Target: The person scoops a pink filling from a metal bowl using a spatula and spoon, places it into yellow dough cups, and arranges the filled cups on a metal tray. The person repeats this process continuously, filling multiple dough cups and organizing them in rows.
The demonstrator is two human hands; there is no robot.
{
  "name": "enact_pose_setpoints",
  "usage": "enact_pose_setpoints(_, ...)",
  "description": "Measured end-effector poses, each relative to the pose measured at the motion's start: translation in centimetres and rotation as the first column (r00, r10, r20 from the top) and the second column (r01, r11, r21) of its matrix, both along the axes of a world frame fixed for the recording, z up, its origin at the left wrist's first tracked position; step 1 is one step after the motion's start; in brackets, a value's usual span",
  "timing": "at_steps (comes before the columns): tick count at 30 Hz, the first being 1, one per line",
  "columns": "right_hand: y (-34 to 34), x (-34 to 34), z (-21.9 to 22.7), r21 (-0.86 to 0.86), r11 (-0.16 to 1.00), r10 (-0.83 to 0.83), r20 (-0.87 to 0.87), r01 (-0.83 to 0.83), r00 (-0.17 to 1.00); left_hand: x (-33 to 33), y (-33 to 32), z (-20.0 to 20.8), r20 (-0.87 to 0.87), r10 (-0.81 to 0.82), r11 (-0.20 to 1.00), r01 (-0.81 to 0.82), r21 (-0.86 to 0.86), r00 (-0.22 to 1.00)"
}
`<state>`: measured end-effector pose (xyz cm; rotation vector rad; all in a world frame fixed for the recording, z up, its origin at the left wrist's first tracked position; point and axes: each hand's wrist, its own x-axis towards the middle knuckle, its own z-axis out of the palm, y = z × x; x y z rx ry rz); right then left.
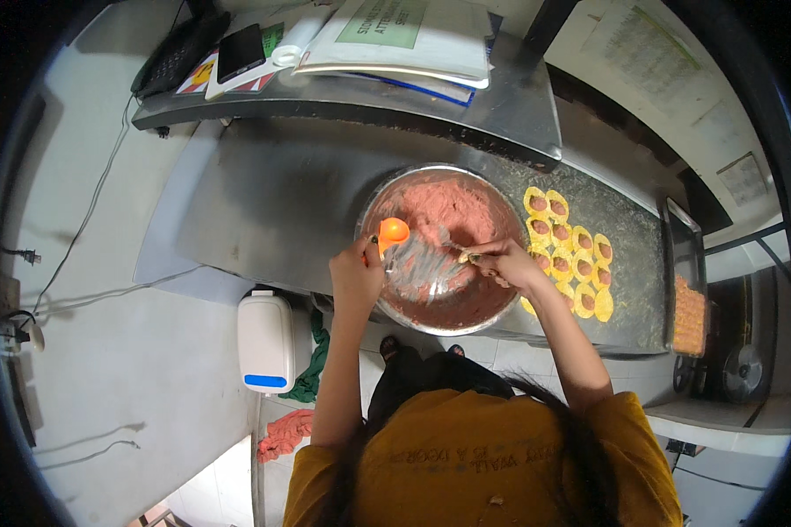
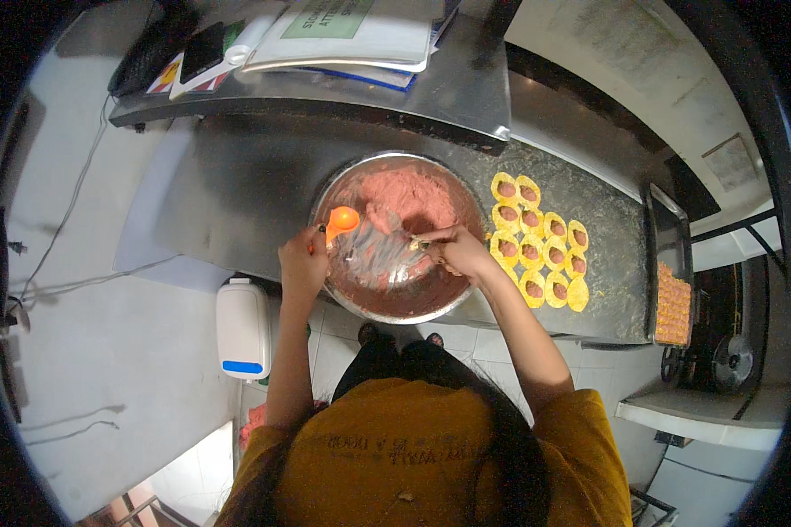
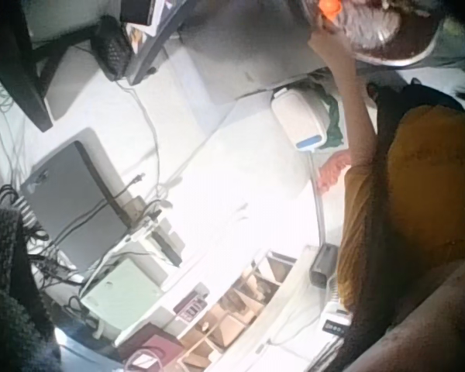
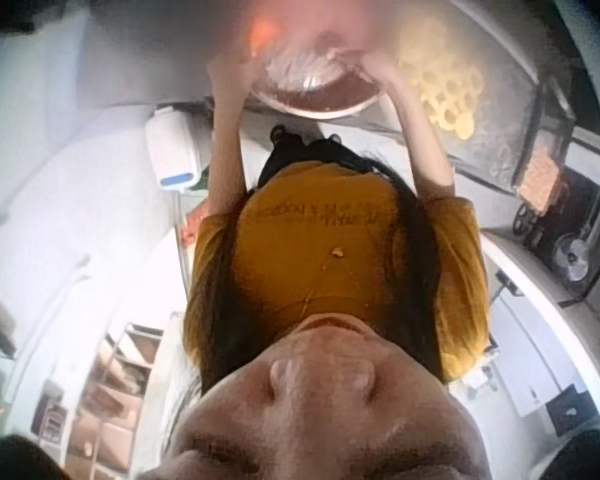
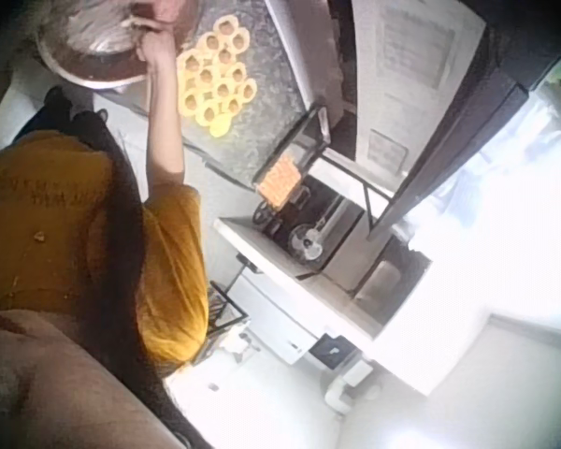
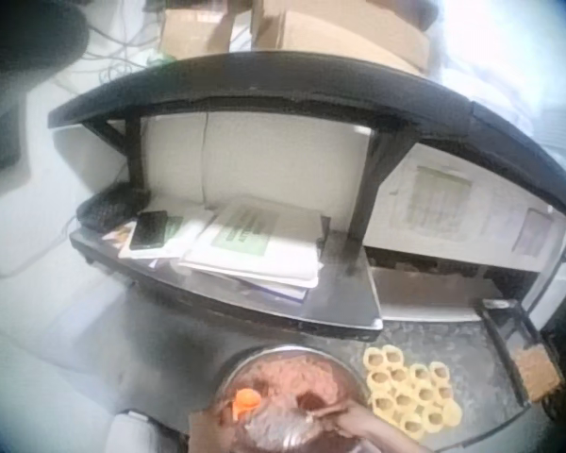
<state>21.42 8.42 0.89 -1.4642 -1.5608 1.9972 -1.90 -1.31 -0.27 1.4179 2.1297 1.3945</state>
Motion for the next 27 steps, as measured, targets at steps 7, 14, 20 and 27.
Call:
enact_pose_setpoints(7, -3.6, -0.9, 1.2, 0.934, 0.211, -0.142, 0.321, -0.289, 0.936, 1.6, 2.2, 0.1, 0.268, -0.079, 0.979, 0.125, -0.161, 0.960)
enact_pose_setpoints(14, -4.7, 2.1, 2.6, 0.867, 0.030, -0.242, 0.490, -0.498, 0.838, 1.5, 2.5, 0.3, 0.454, -0.057, 0.981, 0.135, -0.140, 0.889)
enact_pose_setpoints(20, -5.0, 1.5, 1.2, 0.865, -0.014, -0.253, 0.482, -0.501, 0.839, 3.3, 2.7, -0.2, 0.400, -0.135, 0.989, 0.148, -0.001, 0.906)
enact_pose_setpoints(27, -4.8, 2.1, 1.6, 0.867, -0.053, -0.235, 0.471, -0.495, 0.850, 3.9, 2.2, 1.1, 0.540, -0.097, 0.986, 0.154, -0.061, 0.836)
